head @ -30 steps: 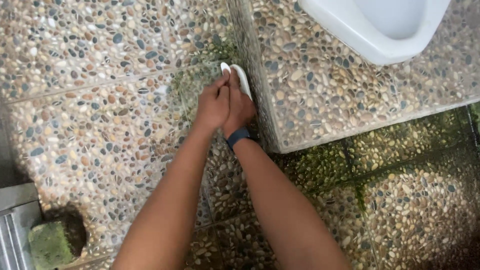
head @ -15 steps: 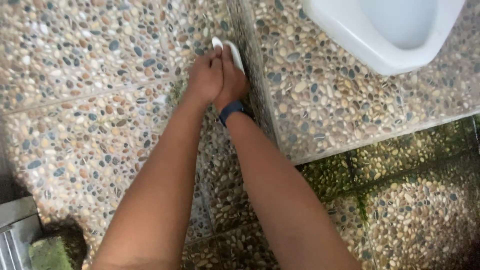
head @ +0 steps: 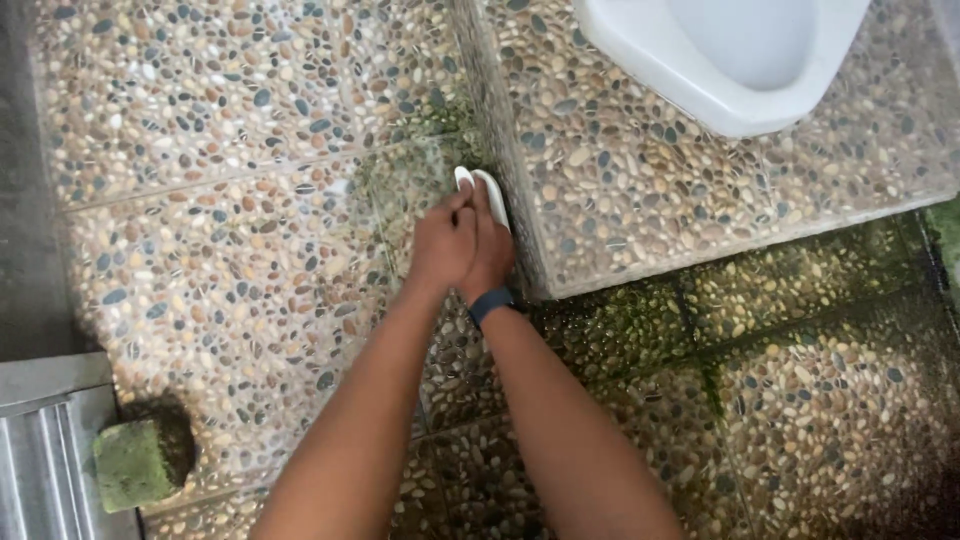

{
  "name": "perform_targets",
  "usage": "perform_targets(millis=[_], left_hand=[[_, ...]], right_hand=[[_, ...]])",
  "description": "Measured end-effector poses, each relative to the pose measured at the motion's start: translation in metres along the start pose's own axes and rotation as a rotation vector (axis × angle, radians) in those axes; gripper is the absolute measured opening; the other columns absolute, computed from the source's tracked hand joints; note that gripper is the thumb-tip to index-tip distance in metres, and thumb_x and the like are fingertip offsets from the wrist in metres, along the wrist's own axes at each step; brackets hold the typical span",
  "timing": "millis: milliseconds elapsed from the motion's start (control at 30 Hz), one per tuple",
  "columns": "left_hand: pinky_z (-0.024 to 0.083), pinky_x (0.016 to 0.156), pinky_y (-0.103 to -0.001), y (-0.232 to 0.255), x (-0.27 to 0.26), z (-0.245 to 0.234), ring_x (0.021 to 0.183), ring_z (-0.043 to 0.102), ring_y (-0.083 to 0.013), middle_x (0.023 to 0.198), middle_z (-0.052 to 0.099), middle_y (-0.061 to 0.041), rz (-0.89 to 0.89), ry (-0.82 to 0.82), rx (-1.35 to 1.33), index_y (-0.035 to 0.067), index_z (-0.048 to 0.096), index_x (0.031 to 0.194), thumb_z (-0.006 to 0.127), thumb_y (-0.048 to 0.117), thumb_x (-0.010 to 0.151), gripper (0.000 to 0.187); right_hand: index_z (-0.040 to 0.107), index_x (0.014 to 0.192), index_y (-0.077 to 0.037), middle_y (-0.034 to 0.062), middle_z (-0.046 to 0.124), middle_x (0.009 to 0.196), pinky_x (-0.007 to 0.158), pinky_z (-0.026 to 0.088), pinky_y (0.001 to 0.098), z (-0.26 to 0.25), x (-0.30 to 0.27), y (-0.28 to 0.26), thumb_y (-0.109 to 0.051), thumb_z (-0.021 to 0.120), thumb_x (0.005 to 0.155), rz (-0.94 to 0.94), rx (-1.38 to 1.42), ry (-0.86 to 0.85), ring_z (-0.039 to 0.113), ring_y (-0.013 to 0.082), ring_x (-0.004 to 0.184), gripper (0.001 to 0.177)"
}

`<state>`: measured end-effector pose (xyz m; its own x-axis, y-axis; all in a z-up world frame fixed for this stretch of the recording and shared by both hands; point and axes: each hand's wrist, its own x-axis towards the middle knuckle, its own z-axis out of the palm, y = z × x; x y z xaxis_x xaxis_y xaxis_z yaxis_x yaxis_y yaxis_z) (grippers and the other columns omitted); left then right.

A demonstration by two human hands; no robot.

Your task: The person scrubs the tiled floor and the base of a squat toilet using a white brush and a green cleaning solution. They repeatedly scrub the grout lines and the area around the toilet fixture.

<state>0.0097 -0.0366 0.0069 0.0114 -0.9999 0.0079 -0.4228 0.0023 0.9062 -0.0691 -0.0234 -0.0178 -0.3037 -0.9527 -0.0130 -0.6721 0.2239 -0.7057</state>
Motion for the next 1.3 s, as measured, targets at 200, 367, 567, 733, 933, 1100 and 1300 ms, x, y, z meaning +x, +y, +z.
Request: perform_targets(millis=[200, 367, 567, 733, 933, 1100, 1300], left_hand=[[0.053, 0.100, -0.045, -0.002, 0.014, 0.002, 0.116, 0.066, -0.0423, 0.125, 0.069, -0.025, -0.081, 0.000, -0.001, 0.010, 0.069, 0.130, 0.055, 0.026, 0.096, 0.040], [0.049, 0.108, -0.046, -0.017, 0.067, -0.012, 0.125, 0.062, -0.0432, 0.136, 0.064, -0.027, -0.020, -0.054, 0.004, 0.009, 0.067, 0.135, 0.052, 0.027, 0.101, 0.041], [0.044, 0.111, -0.044, -0.020, 0.138, -0.024, 0.131, 0.057, -0.0405, 0.141, 0.059, -0.024, -0.059, -0.140, 0.004, 0.009, 0.061, 0.141, 0.046, 0.027, 0.104, 0.044], [0.046, 0.116, -0.040, -0.043, 0.160, -0.019, 0.136, 0.061, -0.0347, 0.143, 0.065, -0.022, 0.083, -0.129, -0.110, 0.001, 0.064, 0.138, 0.046, 0.020, 0.106, 0.041], [0.049, 0.108, -0.038, -0.018, 0.126, -0.031, 0.128, 0.064, -0.0322, 0.138, 0.064, -0.022, -0.029, -0.129, -0.118, 0.000, 0.063, 0.136, 0.047, 0.018, 0.102, 0.041], [0.051, 0.106, -0.043, -0.003, 0.085, -0.023, 0.122, 0.066, -0.0401, 0.129, 0.068, -0.026, -0.043, -0.104, 0.030, 0.005, 0.068, 0.132, 0.050, 0.021, 0.100, 0.040], [0.048, 0.103, -0.048, 0.010, 0.018, -0.014, 0.118, 0.062, -0.0457, 0.131, 0.065, -0.026, -0.103, -0.111, 0.098, 0.009, 0.069, 0.132, 0.051, 0.024, 0.101, 0.039]], right_hand=[[0.034, 0.163, -0.030, 0.0095, 0.070, 0.074, 0.050, 0.051, 0.0452, 0.008, 0.016, -0.006, -0.043, 0.045, 0.108, 0.007, -0.050, 0.026, 0.066, 0.0304, 0.060, 0.057], [0.050, 0.156, -0.026, 0.0115, 0.069, 0.071, 0.050, 0.049, 0.0473, 0.033, 0.062, -0.018, -0.048, 0.035, 0.113, 0.122, 0.183, 0.001, 0.066, 0.0298, 0.058, 0.051], [0.033, 0.160, -0.023, 0.0095, 0.068, 0.070, 0.044, 0.048, 0.0456, 0.063, 0.124, -0.033, -0.047, 0.037, 0.111, -0.032, -0.037, 0.058, 0.064, 0.0272, 0.054, 0.055], [0.042, 0.155, -0.004, 0.0100, 0.062, 0.055, 0.031, 0.041, 0.0450, 0.059, 0.132, -0.053, -0.051, 0.031, 0.100, -0.103, -0.040, 0.167, 0.053, 0.0259, 0.036, 0.074], [0.069, 0.060, -0.005, 0.0117, 0.062, 0.054, 0.038, 0.037, 0.0433, 0.040, 0.114, -0.058, -0.078, 0.023, 0.100, 0.462, 0.306, -0.050, 0.053, 0.0245, 0.042, 0.095], [0.054, 0.151, -0.010, 0.0062, 0.065, 0.063, 0.037, 0.046, 0.0466, 0.055, 0.078, -0.002, -0.079, 0.017, 0.095, -0.099, -0.102, 0.116, 0.063, 0.0292, 0.047, 0.096], [0.083, 0.083, -0.006, 0.0096, 0.071, 0.067, 0.053, 0.053, 0.0407, -0.009, 0.019, -0.037, -0.079, 0.027, 0.100, 0.579, 0.289, -0.081, 0.070, 0.0271, 0.062, 0.094]])
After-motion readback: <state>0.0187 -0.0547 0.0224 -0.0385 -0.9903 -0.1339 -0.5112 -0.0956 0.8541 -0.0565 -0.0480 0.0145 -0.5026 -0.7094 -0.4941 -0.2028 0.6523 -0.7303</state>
